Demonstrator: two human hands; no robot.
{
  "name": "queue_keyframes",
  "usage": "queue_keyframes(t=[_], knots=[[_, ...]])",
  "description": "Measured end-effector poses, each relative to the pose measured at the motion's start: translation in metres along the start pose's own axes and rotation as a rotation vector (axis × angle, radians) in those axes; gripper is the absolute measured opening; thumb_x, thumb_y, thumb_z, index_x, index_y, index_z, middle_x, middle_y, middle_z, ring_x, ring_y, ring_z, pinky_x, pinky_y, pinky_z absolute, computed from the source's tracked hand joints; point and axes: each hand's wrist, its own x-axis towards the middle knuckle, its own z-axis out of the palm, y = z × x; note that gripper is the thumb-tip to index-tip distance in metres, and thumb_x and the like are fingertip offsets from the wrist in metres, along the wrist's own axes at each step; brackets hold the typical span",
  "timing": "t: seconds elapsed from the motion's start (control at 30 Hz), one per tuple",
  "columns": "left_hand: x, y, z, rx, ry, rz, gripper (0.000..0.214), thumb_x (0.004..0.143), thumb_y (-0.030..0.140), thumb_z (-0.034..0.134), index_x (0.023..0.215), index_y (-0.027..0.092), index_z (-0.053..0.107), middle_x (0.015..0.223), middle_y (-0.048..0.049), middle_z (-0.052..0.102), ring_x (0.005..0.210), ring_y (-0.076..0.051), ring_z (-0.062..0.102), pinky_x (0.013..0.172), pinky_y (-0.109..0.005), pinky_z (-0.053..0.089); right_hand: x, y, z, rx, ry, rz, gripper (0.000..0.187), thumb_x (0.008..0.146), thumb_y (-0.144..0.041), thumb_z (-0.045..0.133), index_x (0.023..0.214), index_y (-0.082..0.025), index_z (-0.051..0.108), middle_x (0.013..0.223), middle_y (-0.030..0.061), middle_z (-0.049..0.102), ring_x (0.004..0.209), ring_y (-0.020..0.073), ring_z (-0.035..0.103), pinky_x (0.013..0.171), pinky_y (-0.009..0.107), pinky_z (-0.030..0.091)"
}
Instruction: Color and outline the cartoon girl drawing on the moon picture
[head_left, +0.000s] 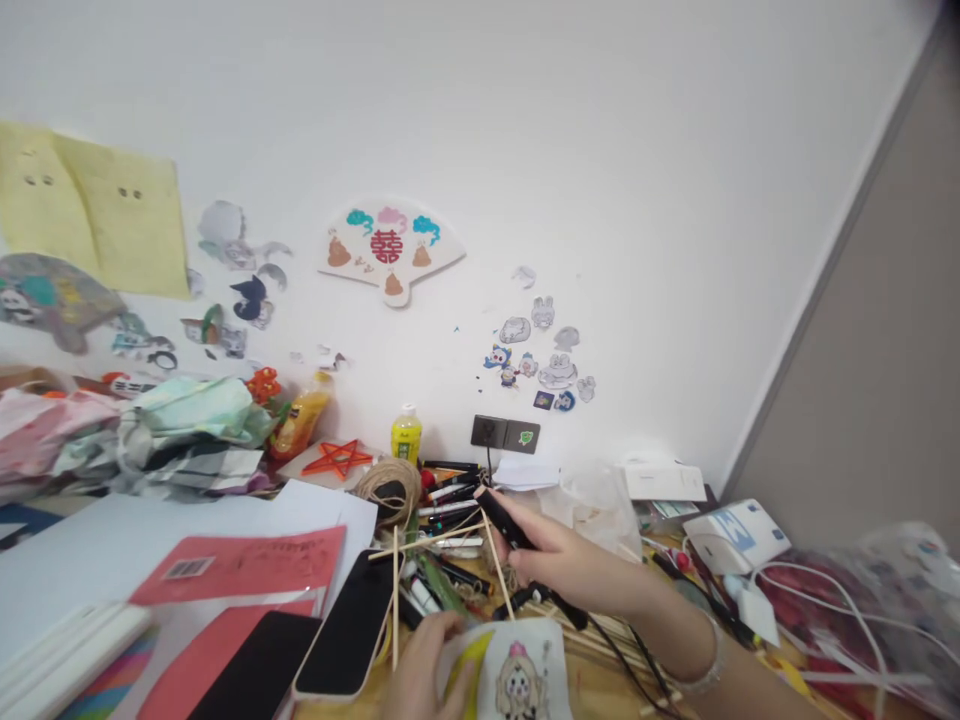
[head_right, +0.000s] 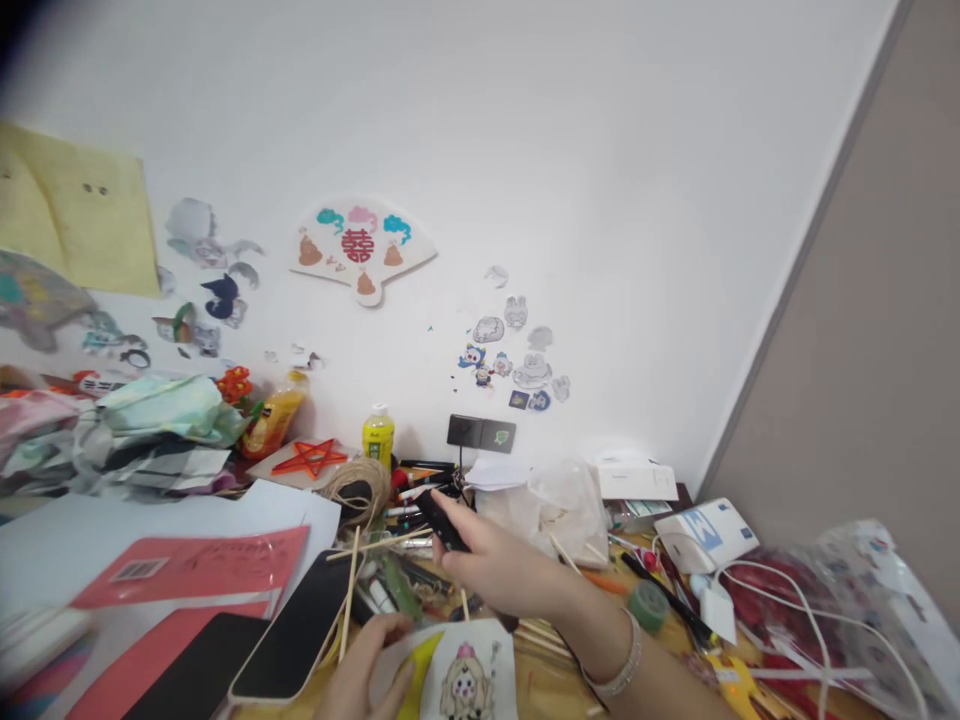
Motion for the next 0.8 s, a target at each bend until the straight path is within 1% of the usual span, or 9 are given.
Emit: queue_keyframes(t=[0.1, 0.23, 0.3, 0.37, 0.47, 0.57, 0.67, 0.73, 0.8], knots=[[0.001, 0.012, -0.008, 0.157, 0.146, 0.153, 0.024, 0.089, 0.029, 0.049, 0.110, 0.021, 0.054, 0.106, -0.0096, 0.065, 0.098, -0.023, 0.063, 0.082, -0.036, 0.054, -0.017, 0.009, 0.005, 0.039, -0.080, 0.114, 0.077, 0.080, -0.017, 0.052, 0.150, -0.019, 0.021, 0.095, 0.0046, 0.057, 0.075, 0.0164, 0.049, 0.068, 0.029, 0.043], [0.002, 0.038, -0.021, 0.412, 0.336, 0.431, 0.039, 0.092, 0.031, 0.047, 0.126, 0.013, 0.044, 0.116, -0.0165, 0.058, 0.110, -0.026, 0.055, 0.088, -0.039, 0.050, -0.036, 0.042, 0.016, 0.021, -0.204, 0.196, 0.082, 0.076, -0.012, 0.054, 0.150, -0.024, 0.020, 0.085, 0.0008, 0.060, 0.065, 0.0126, 0.049, 0.058, 0.023, 0.042], [0.003, 0.054, -0.026, 0.503, 0.262, 0.654, 0.033, 0.093, 0.026, 0.046, 0.124, 0.014, 0.046, 0.111, -0.0141, 0.060, 0.109, -0.025, 0.055, 0.090, -0.040, 0.046, -0.045, 0.058, 0.024, 0.013, -0.245, 0.207, 0.079, 0.075, -0.012, 0.055, 0.147, -0.026, 0.027, 0.079, -0.0015, 0.061, 0.059, 0.0112, 0.049, 0.052, 0.020, 0.040], [0.004, 0.069, -0.029, 0.550, 0.117, 0.840, 0.025, 0.096, 0.021, 0.039, 0.117, 0.014, 0.051, 0.090, -0.0072, 0.064, 0.087, -0.020, 0.059, 0.082, -0.037, 0.046, -0.056, 0.068, 0.029, -0.013, -0.235, 0.202, 0.070, 0.075, -0.012, 0.057, 0.141, -0.025, 0.039, 0.074, -0.0031, 0.060, 0.056, 0.0108, 0.048, 0.049, 0.019, 0.039], [0.006, 0.087, -0.032, 0.599, -0.005, 0.914, 0.029, 0.099, 0.024, 0.031, 0.093, 0.012, 0.057, 0.068, -0.0027, 0.057, 0.061, -0.017, 0.049, 0.063, -0.033, 0.041, -0.071, 0.067, 0.030, -0.081, -0.240, 0.151, 0.041, 0.080, -0.018, 0.057, 0.121, -0.022, 0.056, 0.067, -0.0040, 0.056, 0.056, 0.0115, 0.049, 0.050, 0.019, 0.040], [0.009, 0.099, -0.040, 0.632, -0.080, 0.962, 0.035, 0.099, 0.027, 0.030, 0.078, 0.015, 0.055, 0.063, -0.0013, 0.053, 0.056, -0.017, 0.045, 0.057, -0.031, 0.037, -0.086, 0.057, 0.024, -0.231, -0.265, 0.090, 0.013, 0.086, -0.026, 0.054, 0.091, -0.020, 0.064, 0.063, -0.0039, 0.053, 0.055, 0.0113, 0.047, 0.051, 0.020, 0.039], [0.010, 0.107, -0.050, 0.522, -0.083, 0.898, 0.032, 0.099, 0.033, 0.034, 0.082, 0.017, 0.056, 0.066, -0.0008, 0.057, 0.059, -0.017, 0.048, 0.059, -0.030, 0.038, -0.097, 0.051, 0.023, -0.252, -0.206, 0.038, 0.016, 0.087, -0.032, 0.055, 0.080, -0.019, 0.063, 0.065, -0.0035, 0.052, 0.059, 0.0119, 0.046, 0.054, 0.021, 0.038], [0.008, 0.112, -0.051, 0.344, -0.056, 0.633, 0.030, 0.097, 0.040, 0.038, 0.098, 0.017, 0.058, 0.073, -0.0014, 0.061, 0.065, -0.017, 0.054, 0.061, -0.028, 0.043, -0.102, 0.053, 0.028, -0.098, -0.073, -0.026, 0.022, 0.086, -0.039, 0.058, 0.080, -0.019, 0.062, 0.072, -0.0018, 0.052, 0.067, 0.0137, 0.047, 0.061, 0.023, 0.040], [0.002, 0.117, -0.044, 0.119, -0.124, 0.292, 0.036, 0.094, 0.047, 0.041, 0.109, 0.018, 0.056, 0.084, -0.0037, 0.065, 0.073, -0.017, 0.059, 0.065, -0.027, 0.047, -0.102, 0.060, 0.037, 0.161, 0.153, -0.074, 0.031, 0.082, -0.050, 0.061, 0.082, -0.019, 0.062, 0.076, -0.0009, 0.052, 0.070, 0.0147, 0.048, 0.066, 0.025, 0.041]])
